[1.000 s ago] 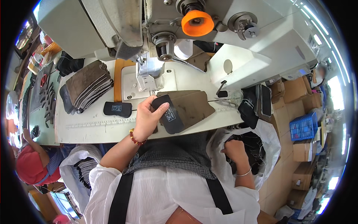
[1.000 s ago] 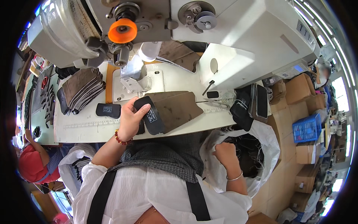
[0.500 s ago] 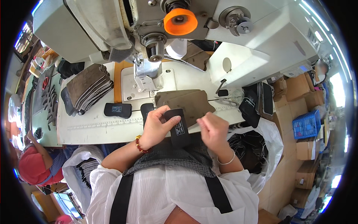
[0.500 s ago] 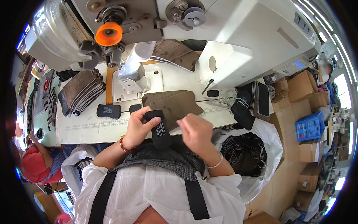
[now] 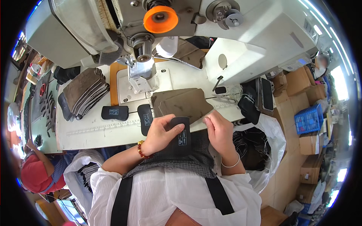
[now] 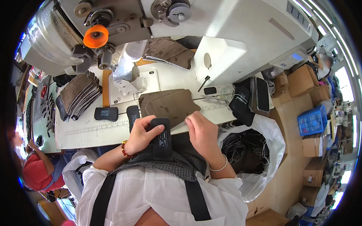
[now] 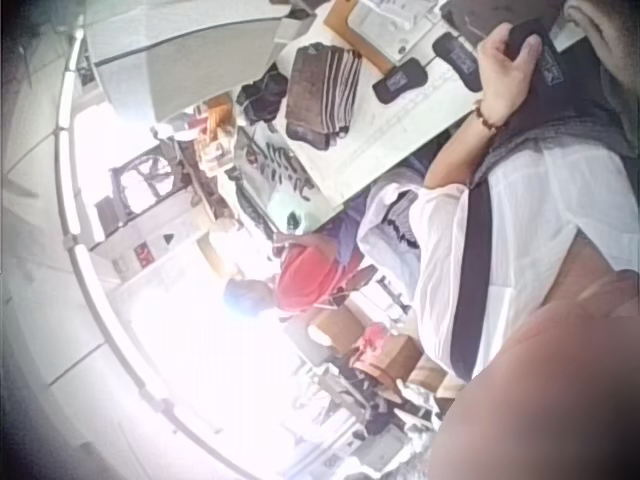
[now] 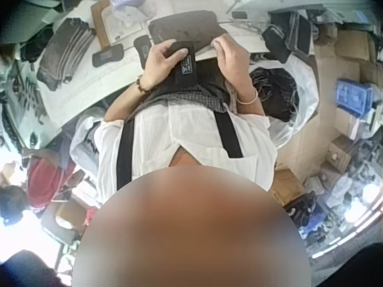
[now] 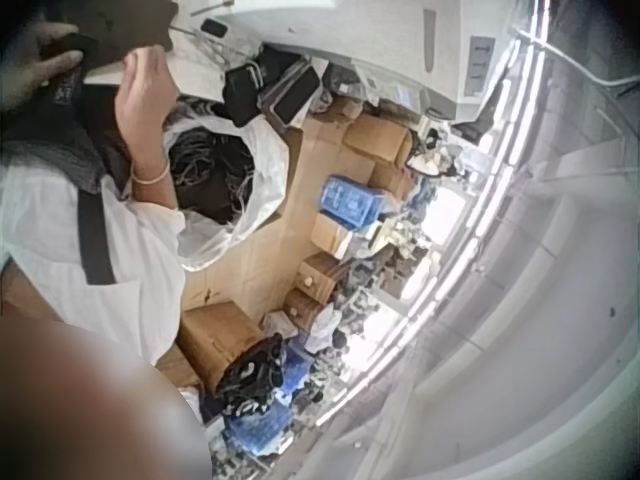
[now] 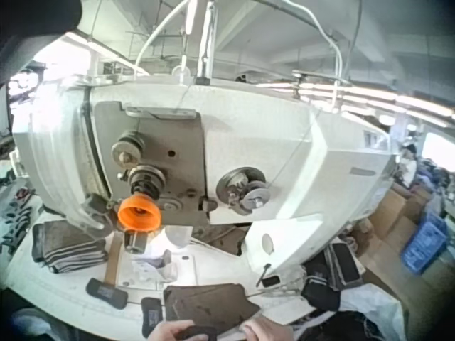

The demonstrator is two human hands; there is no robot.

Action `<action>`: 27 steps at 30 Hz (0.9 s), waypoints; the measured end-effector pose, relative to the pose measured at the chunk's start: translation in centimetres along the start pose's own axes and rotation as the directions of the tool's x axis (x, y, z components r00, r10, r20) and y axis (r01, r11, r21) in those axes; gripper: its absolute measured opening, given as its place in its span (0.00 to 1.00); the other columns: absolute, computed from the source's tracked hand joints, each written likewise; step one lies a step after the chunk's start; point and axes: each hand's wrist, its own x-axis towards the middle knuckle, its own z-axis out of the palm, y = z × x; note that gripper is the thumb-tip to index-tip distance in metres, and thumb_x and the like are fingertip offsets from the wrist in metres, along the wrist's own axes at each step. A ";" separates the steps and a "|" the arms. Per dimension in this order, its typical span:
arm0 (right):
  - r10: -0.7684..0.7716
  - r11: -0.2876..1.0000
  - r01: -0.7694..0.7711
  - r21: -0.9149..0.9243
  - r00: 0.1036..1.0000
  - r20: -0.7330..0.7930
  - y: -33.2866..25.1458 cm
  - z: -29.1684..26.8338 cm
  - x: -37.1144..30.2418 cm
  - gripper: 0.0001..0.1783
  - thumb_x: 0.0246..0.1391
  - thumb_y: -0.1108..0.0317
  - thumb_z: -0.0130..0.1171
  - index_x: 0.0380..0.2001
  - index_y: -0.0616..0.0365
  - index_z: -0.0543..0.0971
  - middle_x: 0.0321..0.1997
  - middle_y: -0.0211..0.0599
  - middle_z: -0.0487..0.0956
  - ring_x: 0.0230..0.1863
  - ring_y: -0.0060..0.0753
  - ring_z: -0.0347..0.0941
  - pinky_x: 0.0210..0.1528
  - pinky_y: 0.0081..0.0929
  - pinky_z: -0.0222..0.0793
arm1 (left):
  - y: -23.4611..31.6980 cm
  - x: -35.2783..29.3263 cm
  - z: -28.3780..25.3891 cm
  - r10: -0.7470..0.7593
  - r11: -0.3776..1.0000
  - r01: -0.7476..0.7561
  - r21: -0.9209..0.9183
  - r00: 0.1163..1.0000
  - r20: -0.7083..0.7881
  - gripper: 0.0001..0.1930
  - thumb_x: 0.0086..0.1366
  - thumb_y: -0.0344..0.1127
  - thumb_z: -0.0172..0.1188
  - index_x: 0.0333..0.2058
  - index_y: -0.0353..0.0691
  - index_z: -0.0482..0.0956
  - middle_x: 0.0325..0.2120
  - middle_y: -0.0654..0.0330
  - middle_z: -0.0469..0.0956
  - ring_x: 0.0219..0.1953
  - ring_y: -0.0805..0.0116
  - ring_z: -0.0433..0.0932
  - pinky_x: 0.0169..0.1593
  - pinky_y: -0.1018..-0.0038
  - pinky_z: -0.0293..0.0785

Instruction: The recorder uses an industrial sewing machine to stitch together components of a shoe upper.

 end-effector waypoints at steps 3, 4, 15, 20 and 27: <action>-0.002 0.982 -0.016 0.187 0.995 0.098 -0.9 0.5 -0.6 0.08 0.59 0.68 0.68 0.32 0.56 0.78 0.29 0.37 0.76 0.25 0.42 0.77 0.26 0.34 0.70 | 0.0 -0.3 0.6 0.016 0.999 -0.016 0.033 1.000 0.000 0.08 0.69 0.32 0.68 0.34 0.34 0.82 0.23 0.69 0.78 0.26 0.87 0.72 0.29 0.81 0.68; -0.045 0.985 0.030 0.170 0.995 0.084 -1.2 1.2 -0.6 0.07 0.59 0.69 0.68 0.33 0.55 0.78 0.29 0.36 0.77 0.25 0.41 0.77 0.26 0.34 0.70 | 0.0 -0.3 0.8 0.006 1.000 -0.007 0.030 1.000 0.012 0.08 0.69 0.32 0.68 0.34 0.34 0.81 0.23 0.69 0.78 0.26 0.86 0.71 0.29 0.81 0.68; 0.085 0.861 -0.174 0.478 0.976 0.203 -0.8 1.5 0.2 0.04 0.57 0.77 0.68 0.34 0.61 0.81 0.26 0.34 0.76 0.20 0.24 0.68 0.24 0.24 0.63 | 0.1 -0.6 0.3 0.052 0.986 -0.049 0.160 0.998 -0.017 0.09 0.67 0.31 0.70 0.32 0.34 0.80 0.21 0.67 0.77 0.25 0.85 0.71 0.28 0.79 0.68; 0.031 0.938 -0.058 0.342 0.996 0.082 -0.9 2.2 0.5 0.06 0.53 0.82 0.64 0.33 0.61 0.80 0.26 0.33 0.75 0.21 0.20 0.68 0.25 0.22 0.63 | 0.1 -0.7 0.3 0.105 0.984 -0.104 0.143 0.994 0.003 0.09 0.67 0.31 0.70 0.31 0.35 0.80 0.20 0.67 0.76 0.25 0.86 0.70 0.27 0.78 0.67; 0.075 0.878 -0.126 0.462 0.989 0.126 -0.9 2.6 0.7 0.05 0.55 0.82 0.62 0.35 0.61 0.80 0.27 0.33 0.76 0.23 0.21 0.71 0.27 0.22 0.66 | 0.0 -0.5 -0.7 0.067 0.993 -0.064 0.098 0.997 -0.031 0.08 0.68 0.31 0.69 0.32 0.35 0.81 0.22 0.70 0.76 0.25 0.86 0.69 0.28 0.80 0.66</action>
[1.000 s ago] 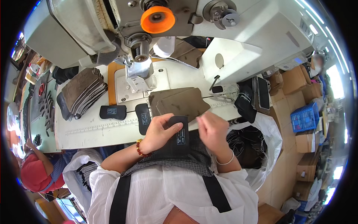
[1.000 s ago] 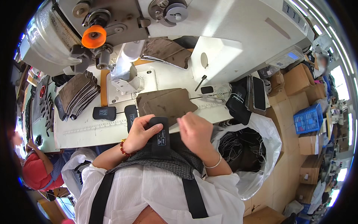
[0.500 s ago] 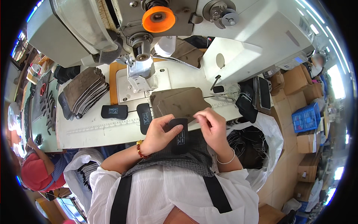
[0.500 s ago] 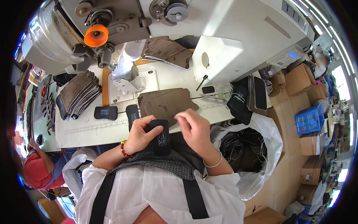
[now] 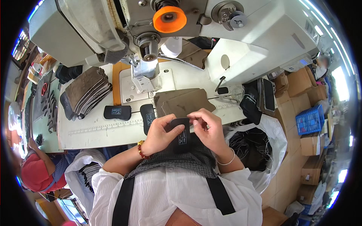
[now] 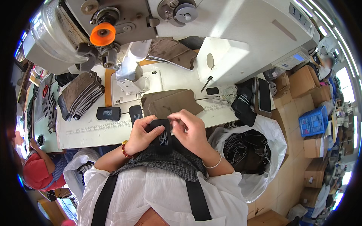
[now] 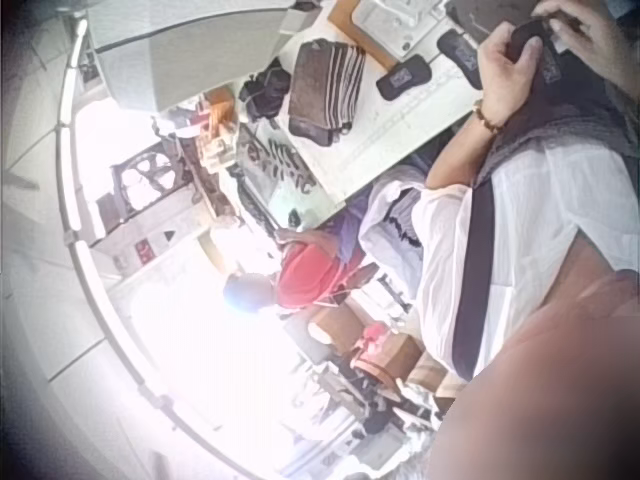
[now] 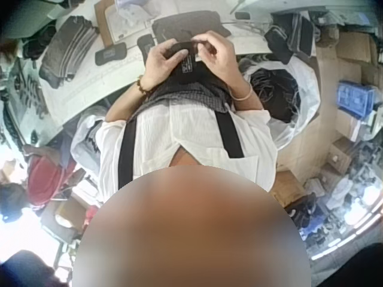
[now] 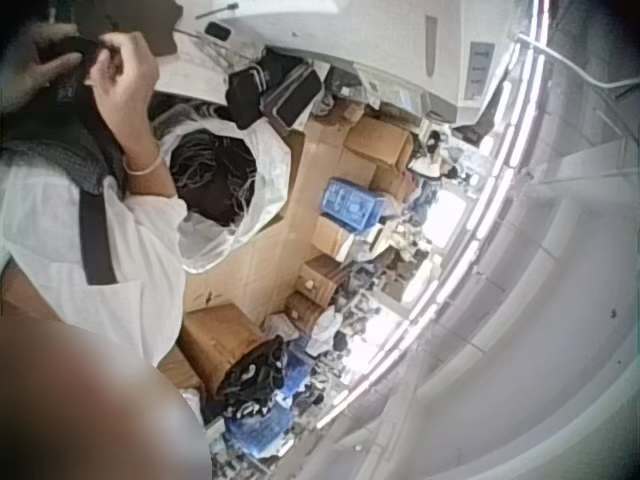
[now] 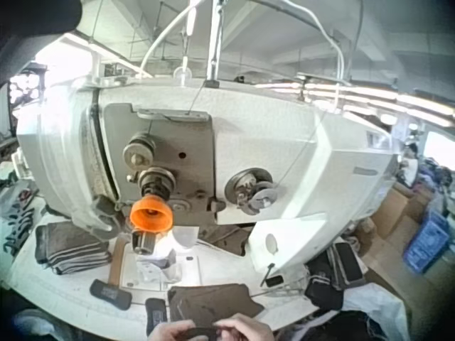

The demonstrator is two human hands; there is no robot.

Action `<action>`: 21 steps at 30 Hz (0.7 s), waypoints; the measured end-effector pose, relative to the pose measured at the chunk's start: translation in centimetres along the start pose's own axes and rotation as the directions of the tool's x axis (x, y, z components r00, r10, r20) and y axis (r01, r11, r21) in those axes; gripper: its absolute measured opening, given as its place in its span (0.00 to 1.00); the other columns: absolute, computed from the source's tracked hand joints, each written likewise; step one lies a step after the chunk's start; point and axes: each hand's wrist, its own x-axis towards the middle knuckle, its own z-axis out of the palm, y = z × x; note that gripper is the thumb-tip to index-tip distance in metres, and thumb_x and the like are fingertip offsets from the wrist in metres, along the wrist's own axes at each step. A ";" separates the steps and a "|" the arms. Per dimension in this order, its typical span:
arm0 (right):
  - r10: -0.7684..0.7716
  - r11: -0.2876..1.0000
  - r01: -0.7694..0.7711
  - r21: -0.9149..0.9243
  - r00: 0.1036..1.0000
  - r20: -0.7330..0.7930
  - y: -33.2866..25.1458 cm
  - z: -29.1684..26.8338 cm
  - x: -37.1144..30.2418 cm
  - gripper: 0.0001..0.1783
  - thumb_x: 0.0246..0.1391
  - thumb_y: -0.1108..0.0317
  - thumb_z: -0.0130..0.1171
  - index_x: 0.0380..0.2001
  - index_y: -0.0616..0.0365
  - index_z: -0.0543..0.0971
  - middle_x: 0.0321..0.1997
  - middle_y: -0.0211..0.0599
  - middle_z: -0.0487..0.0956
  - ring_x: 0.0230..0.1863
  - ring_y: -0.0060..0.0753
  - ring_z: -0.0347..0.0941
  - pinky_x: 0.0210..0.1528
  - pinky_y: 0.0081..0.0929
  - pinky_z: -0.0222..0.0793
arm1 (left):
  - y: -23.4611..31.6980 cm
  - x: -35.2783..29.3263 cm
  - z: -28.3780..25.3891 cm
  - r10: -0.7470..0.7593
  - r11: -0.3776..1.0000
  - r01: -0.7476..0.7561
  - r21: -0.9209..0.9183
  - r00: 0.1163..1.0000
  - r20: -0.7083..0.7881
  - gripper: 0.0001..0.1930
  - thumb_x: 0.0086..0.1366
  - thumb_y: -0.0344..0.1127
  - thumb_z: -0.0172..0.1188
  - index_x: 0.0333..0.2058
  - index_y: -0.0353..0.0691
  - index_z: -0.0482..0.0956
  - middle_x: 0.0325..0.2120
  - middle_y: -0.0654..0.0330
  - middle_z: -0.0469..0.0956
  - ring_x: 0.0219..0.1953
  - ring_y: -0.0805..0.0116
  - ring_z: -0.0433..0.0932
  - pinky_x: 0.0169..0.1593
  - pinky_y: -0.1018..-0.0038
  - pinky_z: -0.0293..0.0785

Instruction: The recorder uses an industrial sewing machine to stitch together components of a shoe upper.

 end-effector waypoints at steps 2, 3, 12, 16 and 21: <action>0.011 1.000 -0.013 0.028 0.998 0.066 -0.1 0.1 0.1 0.05 0.56 0.82 0.61 0.35 0.61 0.80 0.27 0.33 0.76 0.23 0.21 0.71 0.27 0.22 0.66 | 0.0 -0.1 0.0 -0.004 1.000 0.004 -0.019 1.000 0.025 0.08 0.69 0.31 0.69 0.33 0.35 0.81 0.22 0.70 0.76 0.26 0.86 0.70 0.29 0.80 0.67; 0.009 1.000 -0.007 -0.029 0.997 0.077 -0.2 0.2 0.2 0.04 0.56 0.81 0.62 0.35 0.61 0.81 0.27 0.33 0.75 0.22 0.23 0.71 0.27 0.23 0.66 | 0.1 -0.1 0.0 -0.048 0.999 0.047 0.016 0.998 0.037 0.08 0.69 0.31 0.69 0.33 0.35 0.81 0.23 0.70 0.77 0.27 0.86 0.70 0.29 0.80 0.67; 0.044 0.995 -0.055 0.077 0.989 0.139 -0.6 -0.5 0.3 0.03 0.58 0.78 0.63 0.35 0.61 0.81 0.28 0.32 0.77 0.23 0.20 0.70 0.27 0.22 0.65 | 0.3 -0.1 -0.9 -0.039 0.997 0.039 -0.068 0.999 0.000 0.07 0.69 0.31 0.69 0.35 0.35 0.81 0.27 0.70 0.79 0.28 0.86 0.72 0.31 0.81 0.69; 0.014 1.000 -0.014 0.000 0.997 0.074 -0.5 0.2 0.5 0.04 0.56 0.79 0.65 0.34 0.61 0.79 0.28 0.31 0.76 0.23 0.21 0.70 0.26 0.22 0.65 | 0.2 -0.3 -0.7 0.003 0.998 -0.005 -0.063 1.000 -0.028 0.07 0.69 0.31 0.69 0.35 0.35 0.81 0.26 0.69 0.79 0.28 0.86 0.72 0.31 0.81 0.70; 0.013 1.000 -0.015 0.017 0.992 0.123 -0.7 0.6 0.5 0.06 0.53 0.81 0.64 0.32 0.59 0.79 0.27 0.32 0.74 0.21 0.22 0.69 0.25 0.23 0.64 | 0.2 -0.4 -1.0 0.020 0.999 -0.019 0.031 0.999 -0.047 0.06 0.69 0.30 0.69 0.36 0.35 0.82 0.26 0.69 0.79 0.28 0.86 0.73 0.31 0.81 0.71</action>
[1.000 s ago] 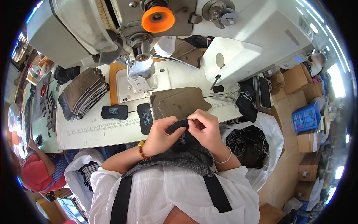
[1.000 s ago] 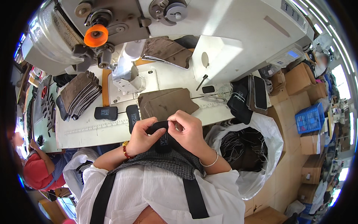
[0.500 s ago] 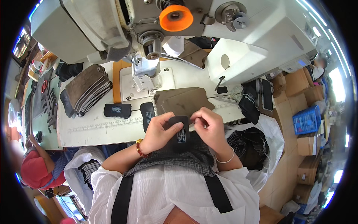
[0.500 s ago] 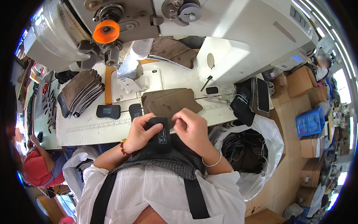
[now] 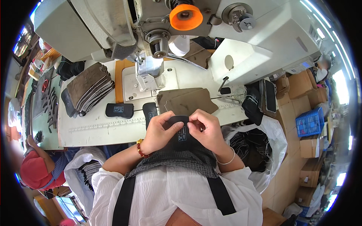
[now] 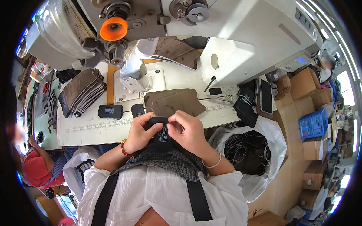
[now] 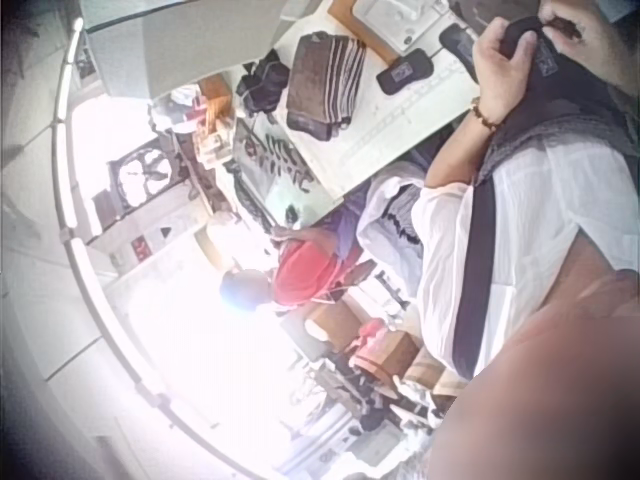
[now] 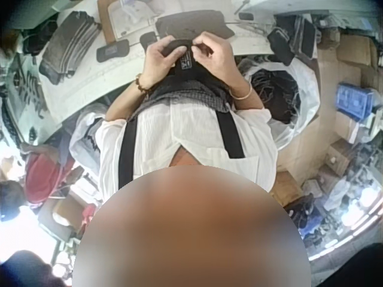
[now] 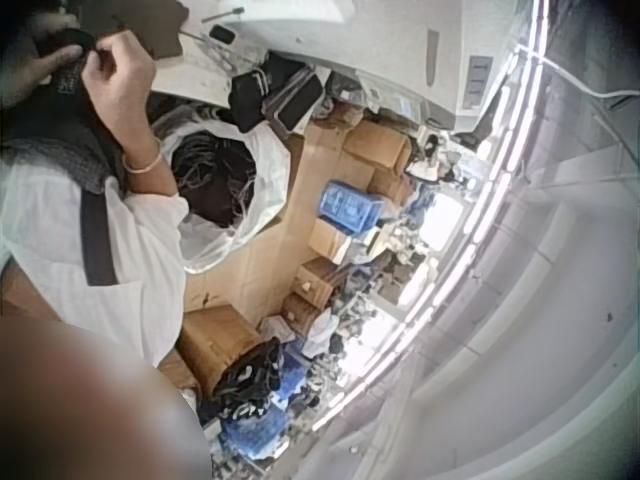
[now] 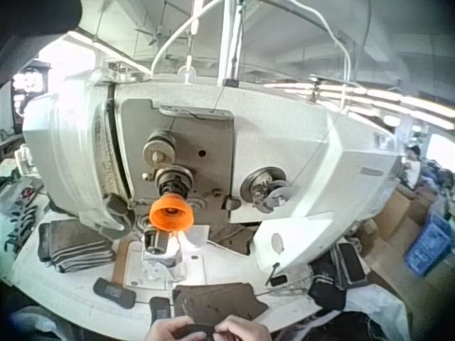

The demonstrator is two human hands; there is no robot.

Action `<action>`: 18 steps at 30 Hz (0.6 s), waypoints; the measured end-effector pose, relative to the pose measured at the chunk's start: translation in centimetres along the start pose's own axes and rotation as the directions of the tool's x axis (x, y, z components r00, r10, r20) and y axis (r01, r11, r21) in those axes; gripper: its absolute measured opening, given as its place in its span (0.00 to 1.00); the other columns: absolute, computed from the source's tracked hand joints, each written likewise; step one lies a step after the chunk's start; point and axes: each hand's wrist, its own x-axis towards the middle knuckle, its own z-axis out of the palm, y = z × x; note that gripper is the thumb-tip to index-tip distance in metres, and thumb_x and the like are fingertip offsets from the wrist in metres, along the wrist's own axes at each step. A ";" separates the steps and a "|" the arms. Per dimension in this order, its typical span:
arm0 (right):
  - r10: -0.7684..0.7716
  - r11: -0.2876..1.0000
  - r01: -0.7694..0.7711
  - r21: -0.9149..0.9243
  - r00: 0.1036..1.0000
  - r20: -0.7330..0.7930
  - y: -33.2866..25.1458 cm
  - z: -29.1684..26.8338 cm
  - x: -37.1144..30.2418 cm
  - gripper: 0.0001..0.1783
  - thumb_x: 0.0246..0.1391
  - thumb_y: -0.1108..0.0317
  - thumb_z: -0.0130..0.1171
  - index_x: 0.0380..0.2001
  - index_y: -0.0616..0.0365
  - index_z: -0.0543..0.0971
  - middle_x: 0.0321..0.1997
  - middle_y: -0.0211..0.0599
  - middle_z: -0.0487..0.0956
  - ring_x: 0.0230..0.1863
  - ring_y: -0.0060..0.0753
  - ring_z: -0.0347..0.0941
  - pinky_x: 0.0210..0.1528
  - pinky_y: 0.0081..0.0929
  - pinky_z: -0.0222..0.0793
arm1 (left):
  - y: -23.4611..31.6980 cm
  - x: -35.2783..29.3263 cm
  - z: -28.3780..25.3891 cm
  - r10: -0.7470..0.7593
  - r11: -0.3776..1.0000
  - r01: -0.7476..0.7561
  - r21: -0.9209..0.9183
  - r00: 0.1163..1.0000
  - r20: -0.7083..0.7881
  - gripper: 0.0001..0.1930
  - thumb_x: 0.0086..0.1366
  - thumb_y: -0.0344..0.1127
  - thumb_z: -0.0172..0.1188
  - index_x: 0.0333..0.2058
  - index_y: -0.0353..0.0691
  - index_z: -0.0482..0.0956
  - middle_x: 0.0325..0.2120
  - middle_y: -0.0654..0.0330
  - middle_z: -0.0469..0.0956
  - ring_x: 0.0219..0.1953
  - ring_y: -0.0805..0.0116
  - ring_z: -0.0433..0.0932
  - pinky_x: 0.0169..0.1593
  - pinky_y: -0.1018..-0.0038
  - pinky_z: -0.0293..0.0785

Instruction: The recorder uses an industrial sewing machine to stitch together components of a shoe upper.

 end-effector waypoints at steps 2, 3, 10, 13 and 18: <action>-0.047 0.996 0.041 -0.074 0.996 -0.079 -0.1 0.0 0.1 0.05 0.54 0.80 0.64 0.32 0.59 0.79 0.27 0.33 0.75 0.21 0.23 0.70 0.25 0.24 0.64 | -0.2 0.0 -0.1 -0.032 0.997 0.034 -0.064 0.999 0.036 0.06 0.70 0.30 0.68 0.37 0.34 0.81 0.27 0.68 0.80 0.30 0.86 0.75 0.33 0.81 0.72; -0.043 0.996 0.034 -0.087 0.993 -0.107 -0.2 -0.1 0.1 0.04 0.54 0.80 0.64 0.32 0.60 0.80 0.27 0.33 0.75 0.21 0.23 0.70 0.25 0.24 0.64 | -0.3 0.0 -0.2 -0.063 0.997 0.065 -0.051 0.997 0.038 0.06 0.70 0.30 0.68 0.37 0.34 0.81 0.28 0.68 0.80 0.32 0.85 0.75 0.34 0.80 0.73; -0.069 0.996 0.072 0.056 0.996 -0.060 -1.0 0.5 0.7 0.00 0.64 0.79 0.62 0.37 0.64 0.80 0.33 0.30 0.76 0.28 0.16 0.67 0.30 0.18 0.62 | -1.8 0.6 -1.2 -0.173 0.603 0.378 -0.703 0.921 0.348 0.09 0.78 0.39 0.59 0.46 0.40 0.78 0.33 0.67 0.77 0.32 0.80 0.73 0.37 0.78 0.71; -0.085 0.985 0.091 0.148 0.995 -0.049 -1.1 1.2 1.1 0.02 0.64 0.78 0.63 0.39 0.64 0.80 0.36 0.31 0.76 0.29 0.17 0.67 0.31 0.18 0.63 | -2.2 0.7 -1.7 -0.073 0.468 0.454 -0.759 0.875 0.478 0.11 0.79 0.45 0.58 0.45 0.43 0.76 0.32 0.69 0.72 0.28 0.78 0.69 0.33 0.79 0.67; -0.132 0.986 0.129 0.102 0.991 0.021 -1.0 1.6 1.5 0.03 0.65 0.76 0.63 0.37 0.64 0.79 0.33 0.37 0.76 0.27 0.25 0.73 0.30 0.23 0.67 | -2.2 0.8 -2.2 -0.136 0.429 0.481 -0.764 0.871 0.472 0.12 0.78 0.45 0.58 0.46 0.43 0.75 0.31 0.70 0.71 0.26 0.79 0.66 0.31 0.80 0.64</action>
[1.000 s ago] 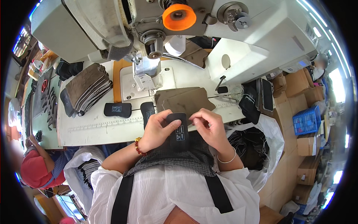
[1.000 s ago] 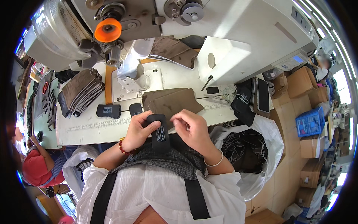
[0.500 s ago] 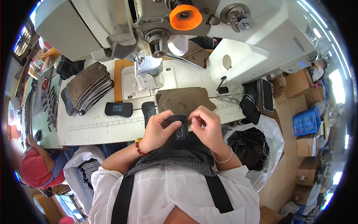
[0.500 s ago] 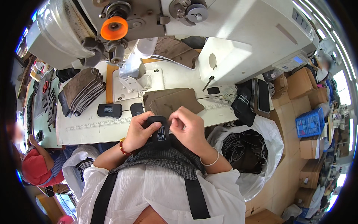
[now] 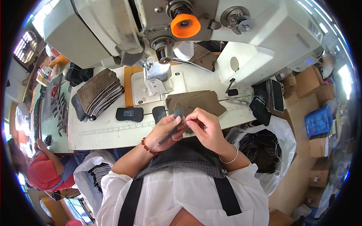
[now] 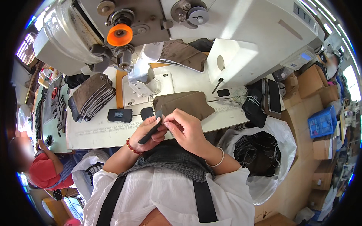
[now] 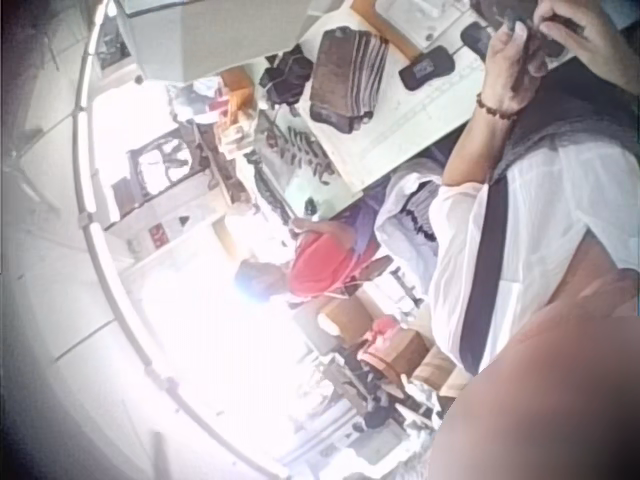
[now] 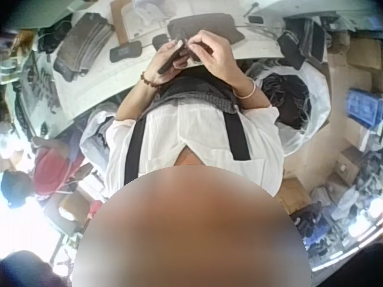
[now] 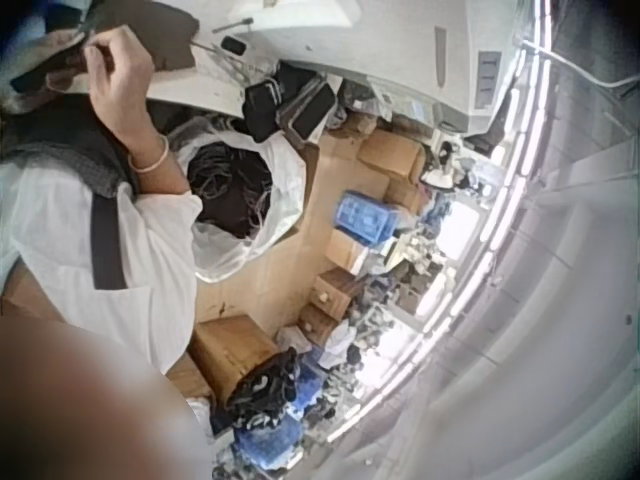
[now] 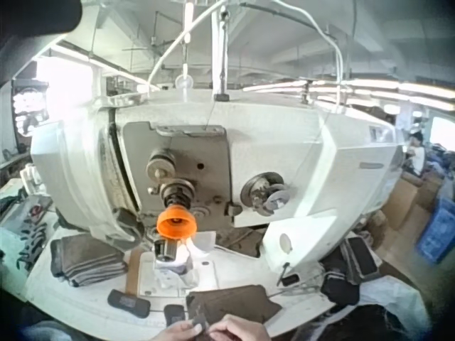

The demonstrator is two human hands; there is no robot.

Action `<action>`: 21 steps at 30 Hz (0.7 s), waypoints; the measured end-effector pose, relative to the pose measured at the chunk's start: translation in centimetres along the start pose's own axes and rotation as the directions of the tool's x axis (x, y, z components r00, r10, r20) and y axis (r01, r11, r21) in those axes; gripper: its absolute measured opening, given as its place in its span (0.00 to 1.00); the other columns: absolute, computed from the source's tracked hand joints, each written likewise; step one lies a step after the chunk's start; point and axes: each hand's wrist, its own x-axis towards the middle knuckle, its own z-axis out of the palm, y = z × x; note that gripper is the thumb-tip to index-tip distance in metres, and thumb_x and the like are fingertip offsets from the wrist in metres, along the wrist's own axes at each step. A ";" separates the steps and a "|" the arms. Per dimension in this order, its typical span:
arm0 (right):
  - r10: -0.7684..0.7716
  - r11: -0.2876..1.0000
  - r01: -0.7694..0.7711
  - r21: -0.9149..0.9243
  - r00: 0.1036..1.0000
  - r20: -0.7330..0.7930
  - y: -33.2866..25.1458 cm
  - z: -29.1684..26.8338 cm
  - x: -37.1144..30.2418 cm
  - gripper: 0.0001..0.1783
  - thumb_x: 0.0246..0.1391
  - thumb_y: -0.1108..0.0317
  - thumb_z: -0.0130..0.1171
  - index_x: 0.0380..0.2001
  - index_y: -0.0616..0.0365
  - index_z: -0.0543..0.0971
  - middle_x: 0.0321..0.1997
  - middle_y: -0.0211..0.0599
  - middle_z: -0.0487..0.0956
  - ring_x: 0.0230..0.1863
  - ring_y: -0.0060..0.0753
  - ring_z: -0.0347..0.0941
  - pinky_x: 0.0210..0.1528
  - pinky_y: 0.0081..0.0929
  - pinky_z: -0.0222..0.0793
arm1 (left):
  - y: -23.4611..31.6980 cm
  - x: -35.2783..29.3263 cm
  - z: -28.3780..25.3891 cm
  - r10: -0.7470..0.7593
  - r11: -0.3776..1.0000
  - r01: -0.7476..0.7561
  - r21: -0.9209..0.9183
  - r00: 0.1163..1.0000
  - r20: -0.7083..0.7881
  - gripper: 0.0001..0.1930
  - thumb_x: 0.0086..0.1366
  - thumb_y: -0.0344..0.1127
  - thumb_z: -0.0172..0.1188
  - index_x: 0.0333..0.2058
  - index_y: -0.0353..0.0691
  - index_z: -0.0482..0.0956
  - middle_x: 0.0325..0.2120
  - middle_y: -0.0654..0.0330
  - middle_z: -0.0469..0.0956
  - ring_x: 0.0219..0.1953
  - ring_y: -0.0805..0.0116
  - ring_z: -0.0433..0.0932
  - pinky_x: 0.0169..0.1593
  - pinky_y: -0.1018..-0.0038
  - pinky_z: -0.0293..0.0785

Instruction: The recorder uses an industrial sewing machine to stitch together components of a shoe upper.

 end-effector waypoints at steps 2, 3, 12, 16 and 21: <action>0.034 0.997 -0.029 -0.071 0.997 0.071 0.1 -0.1 0.1 0.04 0.65 0.74 0.63 0.36 0.63 0.79 0.31 0.37 0.76 0.27 0.27 0.72 0.29 0.24 0.66 | 0.0 0.0 0.0 0.064 0.997 -0.062 0.046 0.997 -0.039 0.11 0.78 0.43 0.59 0.46 0.42 0.76 0.31 0.70 0.73 0.27 0.80 0.67 0.31 0.80 0.65; 0.021 0.997 -0.017 -0.076 0.998 0.052 0.2 -0.1 0.1 0.05 0.66 0.73 0.63 0.35 0.63 0.79 0.30 0.37 0.75 0.26 0.28 0.72 0.29 0.25 0.66 | 0.0 0.0 -0.1 0.120 0.990 -0.113 0.089 0.990 -0.071 0.10 0.78 0.41 0.59 0.46 0.41 0.76 0.31 0.70 0.74 0.27 0.81 0.68 0.32 0.80 0.66; 0.116 0.982 -0.131 0.139 0.987 0.106 1.8 2.3 -0.1 0.15 0.67 0.65 0.64 0.30 0.64 0.75 0.24 0.33 0.72 0.23 0.24 0.66 0.28 0.29 0.63 | -0.1 -0.7 -0.5 0.891 0.013 -0.380 0.925 0.424 0.161 0.15 0.64 0.19 0.65 0.49 0.35 0.78 0.47 0.54 0.80 0.44 0.66 0.80 0.45 0.72 0.77; 0.289 0.870 -0.352 0.345 0.931 0.221 2.6 1.5 -0.7 0.13 0.71 0.64 0.60 0.33 0.62 0.77 0.26 0.22 0.72 0.26 0.13 0.65 0.28 0.22 0.62 | 2.1 -1.8 -0.9 0.473 -0.781 -0.227 0.582 0.394 0.788 0.26 0.50 0.19 0.67 0.51 0.42 0.85 0.52 0.55 0.78 0.47 0.54 0.78 0.52 0.59 0.74; 0.239 0.909 -0.304 0.285 0.941 0.238 3.3 0.0 -3.1 0.12 0.68 0.65 0.62 0.32 0.61 0.78 0.26 0.32 0.75 0.28 0.26 0.72 0.32 0.29 0.68 | 2.9 -1.9 -0.1 0.273 -0.867 -0.245 0.434 0.494 0.826 0.23 0.47 0.23 0.67 0.45 0.46 0.91 0.44 0.63 0.78 0.41 0.63 0.76 0.39 0.67 0.76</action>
